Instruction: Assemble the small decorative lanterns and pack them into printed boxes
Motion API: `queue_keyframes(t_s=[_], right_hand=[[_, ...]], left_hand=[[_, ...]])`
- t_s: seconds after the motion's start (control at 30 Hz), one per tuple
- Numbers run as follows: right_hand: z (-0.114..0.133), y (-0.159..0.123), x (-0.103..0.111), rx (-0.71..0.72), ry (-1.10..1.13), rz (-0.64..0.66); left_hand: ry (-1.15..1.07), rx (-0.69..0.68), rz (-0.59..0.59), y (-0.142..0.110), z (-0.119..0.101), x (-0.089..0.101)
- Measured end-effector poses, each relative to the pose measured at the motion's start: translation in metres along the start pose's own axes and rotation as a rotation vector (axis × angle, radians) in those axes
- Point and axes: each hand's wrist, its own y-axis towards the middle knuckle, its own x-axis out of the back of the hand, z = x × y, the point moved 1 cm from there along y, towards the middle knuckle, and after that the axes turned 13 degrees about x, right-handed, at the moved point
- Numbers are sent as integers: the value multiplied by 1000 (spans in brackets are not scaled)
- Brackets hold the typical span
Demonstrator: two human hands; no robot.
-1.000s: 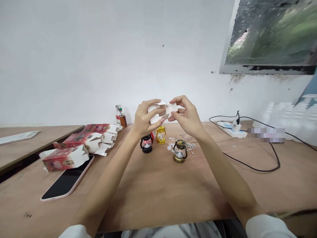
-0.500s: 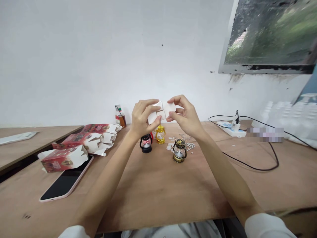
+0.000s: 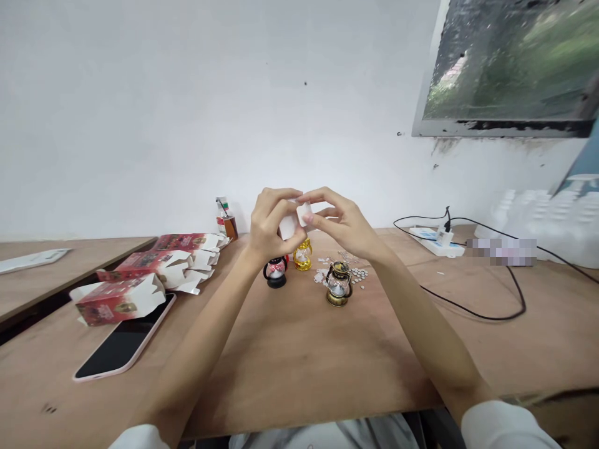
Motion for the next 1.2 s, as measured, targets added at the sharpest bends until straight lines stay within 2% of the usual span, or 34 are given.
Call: queue_keyframes(t_s=[0.13, 0.23, 0.43, 0.67, 0.87, 1.03, 1.2], right_hand=[[-1, 0, 0, -42, 58, -2], [-2, 0, 2, -52, 85, -22], [0, 0, 2, -73, 106, -57], [3, -1, 2, -101, 122, -83], [2, 0, 2, -92, 134, -103], [1, 0, 4, -63, 96, -144], [2, 0, 7, -77, 28, -165]], left_hand=[[58, -2, 27, -1, -1, -1], [51, -48, 2, 0, -3, 0], [-59, -79, -47, 0, -3, 2], [9, -109, 1, -2, 3, 2], [-7, -173, -10, -1, 3, 4], [15, -196, 87, 2, 5, 5], [38, -109, 155, 1, 10, 3]])
